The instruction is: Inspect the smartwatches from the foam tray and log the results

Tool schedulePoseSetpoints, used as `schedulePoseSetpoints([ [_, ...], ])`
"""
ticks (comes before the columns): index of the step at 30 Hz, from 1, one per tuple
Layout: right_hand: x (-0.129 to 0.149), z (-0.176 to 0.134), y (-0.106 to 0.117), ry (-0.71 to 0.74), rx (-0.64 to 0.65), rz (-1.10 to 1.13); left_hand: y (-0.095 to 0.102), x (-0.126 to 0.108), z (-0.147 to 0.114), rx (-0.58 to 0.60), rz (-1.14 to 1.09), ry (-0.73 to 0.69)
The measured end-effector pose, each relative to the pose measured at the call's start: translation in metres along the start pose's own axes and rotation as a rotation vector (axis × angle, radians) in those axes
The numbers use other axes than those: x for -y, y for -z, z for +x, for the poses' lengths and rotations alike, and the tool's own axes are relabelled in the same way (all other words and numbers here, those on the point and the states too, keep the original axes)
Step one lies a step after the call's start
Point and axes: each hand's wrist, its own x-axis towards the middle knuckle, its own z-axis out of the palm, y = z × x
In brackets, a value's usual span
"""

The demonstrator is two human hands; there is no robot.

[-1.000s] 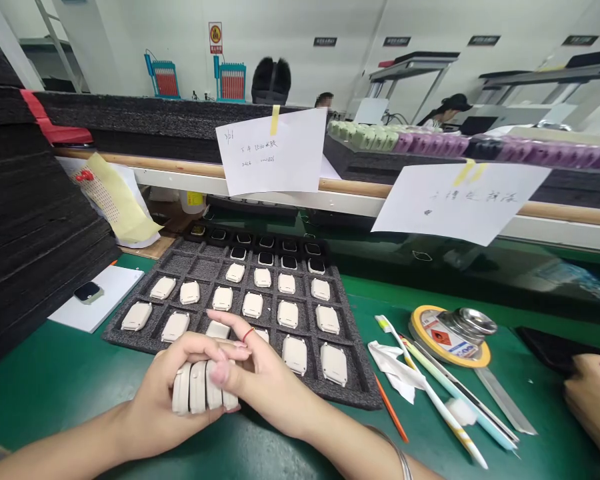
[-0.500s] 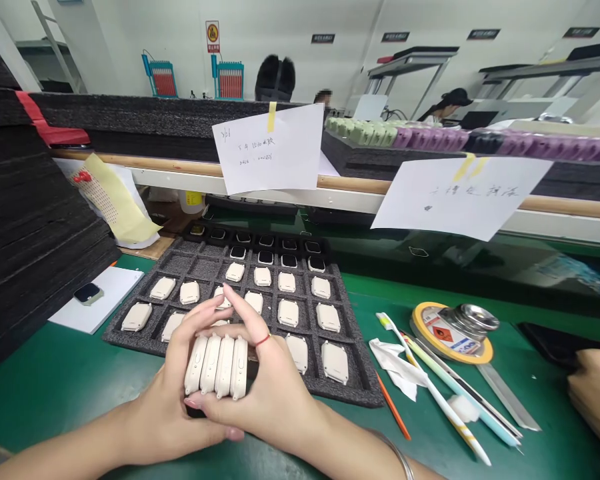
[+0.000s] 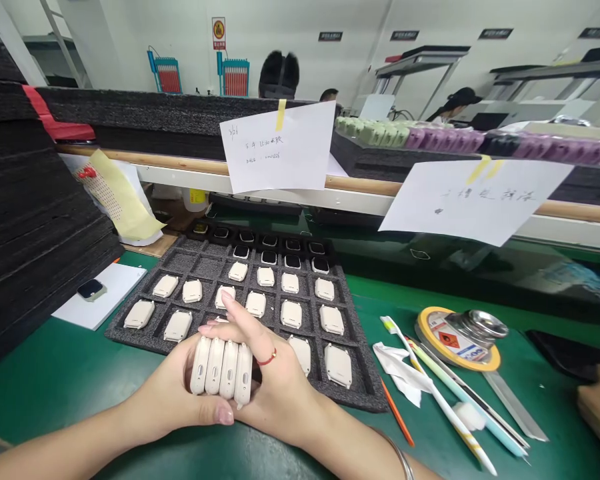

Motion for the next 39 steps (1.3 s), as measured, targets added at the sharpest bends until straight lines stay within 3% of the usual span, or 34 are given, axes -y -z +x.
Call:
schedulePoseSetpoints([
  [8,0.001,0.001,0.003,-0.011,0.021,-0.051,0.001,0.004,-0.002,-0.042,0.056,0.03],
  [15,0.004,0.002,0.0,-0.07,0.049,-0.098,0.004,0.01,-0.005,-0.092,-0.047,0.056],
  [21,0.002,0.001,0.003,-0.045,0.025,-0.048,0.006,0.0,-0.007,0.028,0.086,0.024],
  [26,0.002,0.0,0.005,-0.098,0.026,0.021,0.005,0.003,-0.007,0.056,0.072,0.005],
  [34,0.005,0.001,0.004,-0.009,0.004,-0.089,0.002,0.002,-0.011,0.138,-0.033,-0.009],
  [39,0.01,0.002,0.004,0.014,-0.064,-0.216,0.003,0.001,-0.013,0.046,0.159,-0.141],
])
